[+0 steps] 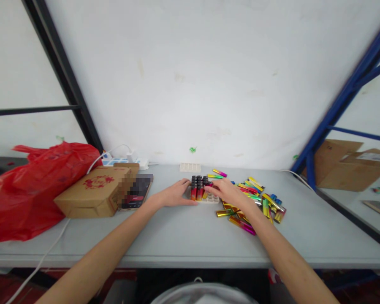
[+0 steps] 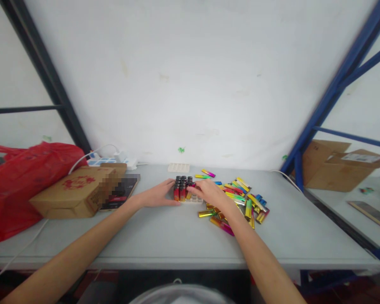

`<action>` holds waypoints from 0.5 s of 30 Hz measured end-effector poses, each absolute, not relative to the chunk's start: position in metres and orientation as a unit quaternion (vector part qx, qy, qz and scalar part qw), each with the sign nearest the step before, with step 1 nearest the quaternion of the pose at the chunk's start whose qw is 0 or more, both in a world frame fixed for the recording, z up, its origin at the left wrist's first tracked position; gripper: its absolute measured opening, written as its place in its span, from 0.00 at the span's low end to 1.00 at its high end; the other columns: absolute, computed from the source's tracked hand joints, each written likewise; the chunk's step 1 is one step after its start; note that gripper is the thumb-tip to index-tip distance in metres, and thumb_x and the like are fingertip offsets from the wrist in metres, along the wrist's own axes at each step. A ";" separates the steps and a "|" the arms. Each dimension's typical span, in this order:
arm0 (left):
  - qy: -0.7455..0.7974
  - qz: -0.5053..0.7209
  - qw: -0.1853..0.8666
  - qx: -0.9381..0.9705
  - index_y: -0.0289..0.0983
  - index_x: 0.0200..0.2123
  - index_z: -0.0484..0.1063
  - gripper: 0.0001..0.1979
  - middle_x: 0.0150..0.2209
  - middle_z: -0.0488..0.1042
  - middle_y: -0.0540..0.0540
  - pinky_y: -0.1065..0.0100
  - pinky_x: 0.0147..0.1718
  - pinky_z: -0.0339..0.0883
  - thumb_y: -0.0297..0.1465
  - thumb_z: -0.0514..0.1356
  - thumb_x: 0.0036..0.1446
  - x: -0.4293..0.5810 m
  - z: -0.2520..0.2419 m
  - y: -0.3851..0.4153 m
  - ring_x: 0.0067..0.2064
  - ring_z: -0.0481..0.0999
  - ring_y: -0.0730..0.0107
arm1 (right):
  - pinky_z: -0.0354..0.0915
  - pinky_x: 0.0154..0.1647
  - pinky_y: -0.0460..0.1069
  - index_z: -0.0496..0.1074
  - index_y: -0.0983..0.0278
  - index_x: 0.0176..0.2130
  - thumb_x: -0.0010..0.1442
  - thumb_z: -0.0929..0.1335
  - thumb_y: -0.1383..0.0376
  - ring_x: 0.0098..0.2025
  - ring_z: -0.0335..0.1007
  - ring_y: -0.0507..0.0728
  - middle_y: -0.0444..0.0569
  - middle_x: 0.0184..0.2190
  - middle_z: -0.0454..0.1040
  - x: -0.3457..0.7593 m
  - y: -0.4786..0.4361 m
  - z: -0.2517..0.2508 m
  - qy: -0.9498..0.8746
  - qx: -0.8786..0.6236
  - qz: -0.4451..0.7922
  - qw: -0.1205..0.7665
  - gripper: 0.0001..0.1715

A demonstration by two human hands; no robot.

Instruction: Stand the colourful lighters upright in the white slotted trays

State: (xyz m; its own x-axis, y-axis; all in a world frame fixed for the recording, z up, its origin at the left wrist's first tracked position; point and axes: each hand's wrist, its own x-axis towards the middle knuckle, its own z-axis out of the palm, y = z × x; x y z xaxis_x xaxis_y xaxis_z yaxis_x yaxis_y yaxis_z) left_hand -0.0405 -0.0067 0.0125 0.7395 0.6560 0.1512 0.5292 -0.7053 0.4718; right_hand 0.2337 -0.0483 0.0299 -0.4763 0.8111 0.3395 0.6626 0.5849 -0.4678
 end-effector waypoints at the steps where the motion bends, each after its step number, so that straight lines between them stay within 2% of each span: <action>1: 0.328 0.155 0.205 0.909 0.38 0.63 0.69 0.40 0.63 0.72 0.35 0.52 0.65 0.66 0.56 0.69 0.57 -0.040 0.013 -0.007 0.64 0.71 0.43 | 0.56 0.32 0.50 0.71 0.60 0.28 0.74 0.65 0.44 0.26 0.62 0.55 0.46 0.24 0.72 0.234 -0.048 0.030 -0.849 -0.434 0.134 0.269 0.30; 8: 0.326 0.161 0.201 0.910 0.37 0.64 0.68 0.42 0.64 0.71 0.35 0.51 0.66 0.64 0.58 0.69 0.57 -0.041 0.011 -0.005 0.64 0.71 0.44 | 0.57 0.32 0.49 0.74 0.60 0.32 0.72 0.69 0.47 0.27 0.63 0.55 0.45 0.26 0.73 0.226 -0.050 0.028 -0.851 -0.418 0.147 0.283 0.23; 12: 0.324 0.158 0.198 0.911 0.38 0.65 0.68 0.41 0.64 0.71 0.36 0.52 0.66 0.64 0.58 0.68 0.57 -0.042 0.011 -0.005 0.64 0.71 0.44 | 0.56 0.32 0.49 0.74 0.59 0.31 0.74 0.65 0.46 0.27 0.63 0.55 0.44 0.25 0.71 0.230 -0.052 0.031 -0.853 -0.416 0.150 0.277 0.27; 15: 0.331 0.148 0.201 0.910 0.38 0.65 0.67 0.41 0.65 0.70 0.35 0.51 0.66 0.64 0.57 0.68 0.58 -0.041 0.014 -0.006 0.65 0.71 0.43 | 0.58 0.34 0.49 0.73 0.59 0.29 0.77 0.61 0.47 0.28 0.65 0.56 0.45 0.26 0.72 0.243 -0.047 0.033 -0.843 -0.450 0.103 0.277 0.30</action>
